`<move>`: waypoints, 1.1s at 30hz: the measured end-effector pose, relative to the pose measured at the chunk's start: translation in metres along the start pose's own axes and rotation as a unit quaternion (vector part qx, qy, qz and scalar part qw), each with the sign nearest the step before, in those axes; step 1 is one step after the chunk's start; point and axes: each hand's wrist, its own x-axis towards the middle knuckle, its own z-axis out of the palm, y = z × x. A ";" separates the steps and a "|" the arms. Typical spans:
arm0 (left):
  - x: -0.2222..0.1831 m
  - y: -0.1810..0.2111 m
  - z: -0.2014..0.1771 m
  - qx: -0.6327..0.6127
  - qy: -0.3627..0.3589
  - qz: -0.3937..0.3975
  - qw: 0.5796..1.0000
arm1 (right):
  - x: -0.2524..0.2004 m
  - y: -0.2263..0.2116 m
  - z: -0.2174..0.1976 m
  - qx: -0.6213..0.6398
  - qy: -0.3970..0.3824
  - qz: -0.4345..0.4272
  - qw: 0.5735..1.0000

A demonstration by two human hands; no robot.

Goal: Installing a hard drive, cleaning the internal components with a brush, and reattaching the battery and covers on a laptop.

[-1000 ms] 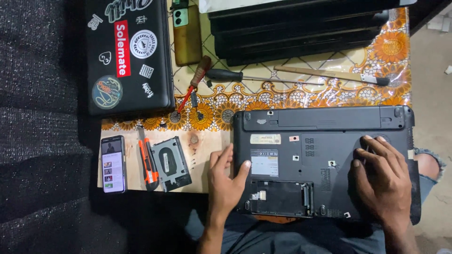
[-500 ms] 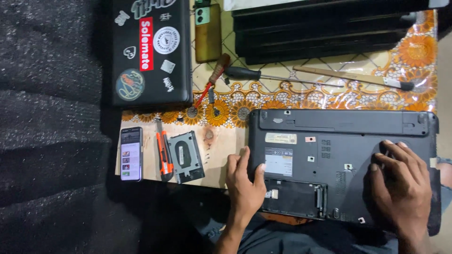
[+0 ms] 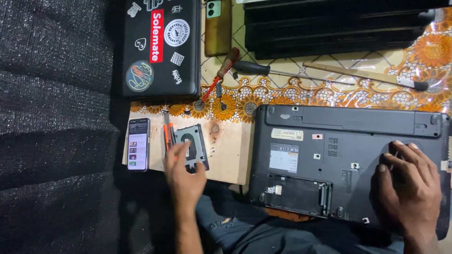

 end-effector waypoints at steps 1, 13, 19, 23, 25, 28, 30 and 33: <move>0.009 -0.010 -0.007 0.001 0.000 -0.001 1.000 | 0.002 -0.004 -0.001 0.001 0.000 0.000 1.000; 0.063 -0.028 -0.018 0.174 -0.386 0.042 0.905 | 0.008 -0.007 -0.008 0.001 -0.005 -0.013 1.000; 0.069 -0.022 -0.024 0.181 -0.365 0.067 0.911 | 0.006 -0.002 -0.006 0.004 -0.012 -0.016 1.000; 0.073 -0.009 -0.040 0.159 -0.337 0.059 0.926 | 0.006 -0.005 -0.007 -0.009 -0.012 -0.005 1.000; 0.074 -0.004 -0.050 0.146 -0.321 0.055 0.934 | 0.006 -0.002 -0.006 -0.005 -0.010 -0.014 1.000; 0.072 0.010 -0.065 0.121 -0.298 0.037 0.946 | 0.008 -0.003 -0.005 -0.006 -0.003 -0.028 1.000; 0.064 0.024 -0.072 0.054 -0.255 0.114 0.959 | 0.010 -0.007 -0.009 0.028 0.005 -0.027 0.999; 0.042 0.048 -0.057 -0.045 -0.281 0.226 0.932 | 0.012 -0.008 -0.011 0.023 -0.007 -0.019 1.000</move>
